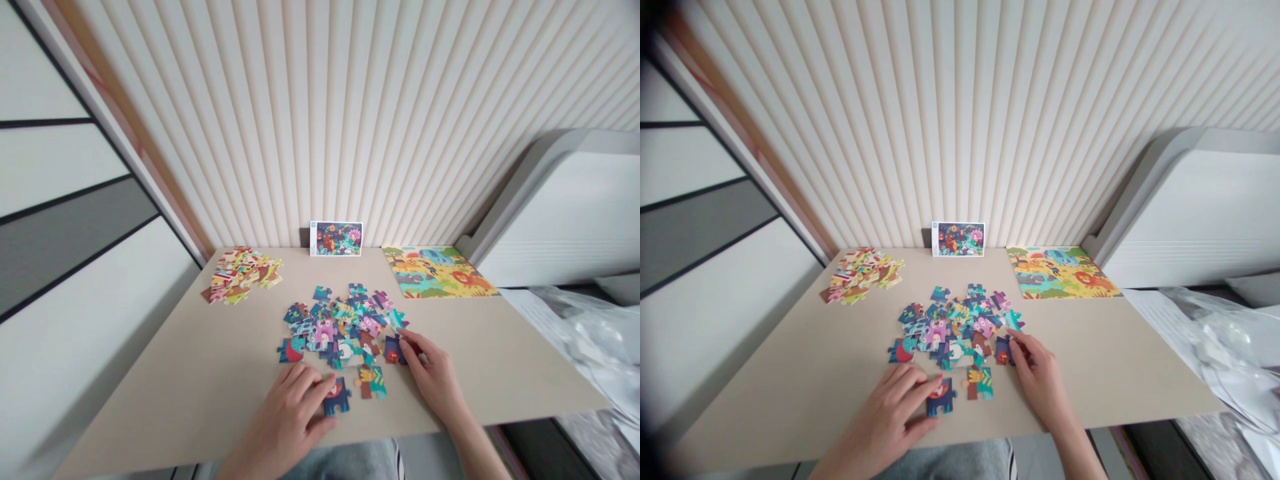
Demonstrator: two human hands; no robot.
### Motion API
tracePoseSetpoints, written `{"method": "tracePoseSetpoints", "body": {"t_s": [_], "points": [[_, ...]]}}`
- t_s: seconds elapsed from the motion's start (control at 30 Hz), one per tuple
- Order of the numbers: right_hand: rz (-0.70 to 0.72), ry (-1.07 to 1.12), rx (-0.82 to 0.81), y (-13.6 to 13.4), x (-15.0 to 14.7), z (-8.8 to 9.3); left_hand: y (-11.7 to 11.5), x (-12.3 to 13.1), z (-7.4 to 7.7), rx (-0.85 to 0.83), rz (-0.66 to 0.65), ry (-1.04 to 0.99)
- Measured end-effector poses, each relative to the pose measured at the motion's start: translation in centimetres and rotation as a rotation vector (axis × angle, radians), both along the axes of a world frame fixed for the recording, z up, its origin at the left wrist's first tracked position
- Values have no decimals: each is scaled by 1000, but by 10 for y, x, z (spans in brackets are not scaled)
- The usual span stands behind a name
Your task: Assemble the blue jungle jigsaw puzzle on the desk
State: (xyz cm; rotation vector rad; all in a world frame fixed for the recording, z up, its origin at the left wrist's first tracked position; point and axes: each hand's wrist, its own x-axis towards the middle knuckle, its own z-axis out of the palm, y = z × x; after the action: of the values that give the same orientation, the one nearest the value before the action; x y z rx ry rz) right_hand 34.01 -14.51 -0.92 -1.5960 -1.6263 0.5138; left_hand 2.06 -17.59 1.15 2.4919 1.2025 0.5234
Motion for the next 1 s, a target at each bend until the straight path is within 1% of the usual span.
{"method": "tracePoseSetpoints", "body": {"t_s": [0.27, 0.37, 0.47, 0.57, 0.63, 0.73, 0.83, 0.9, 1.0], "points": [[43, -7, -25, -1, 1, 1, 1, 1, 2, -21, 1, 25], [45, -11, 6, 0, 1, 2, 0, 1, 1, -15, 8, 22], [16, -5, 37, 0, 0, 2, 0, 0, -1, -9, 19, 6], [-35, 5, 20, 0, 1, 2, 0, 0, -2, -5, 26, -6], [-46, -44, 43, 0, 2, 1, 1, 0, -2, -1, 29, -11], [24, -204, 71, -2, 5, 3, 1, 0, -1, 5, 33, -17], [135, -339, 21, -9, 7, 6, 2, 0, 0, 9, 31, -18], [173, -386, 12, -13, 8, 7, 2, 0, -1, 16, 30, -19], [172, -394, 22, -15, 9, 5, 2, 0, -1, 17, 30, -14]]}}
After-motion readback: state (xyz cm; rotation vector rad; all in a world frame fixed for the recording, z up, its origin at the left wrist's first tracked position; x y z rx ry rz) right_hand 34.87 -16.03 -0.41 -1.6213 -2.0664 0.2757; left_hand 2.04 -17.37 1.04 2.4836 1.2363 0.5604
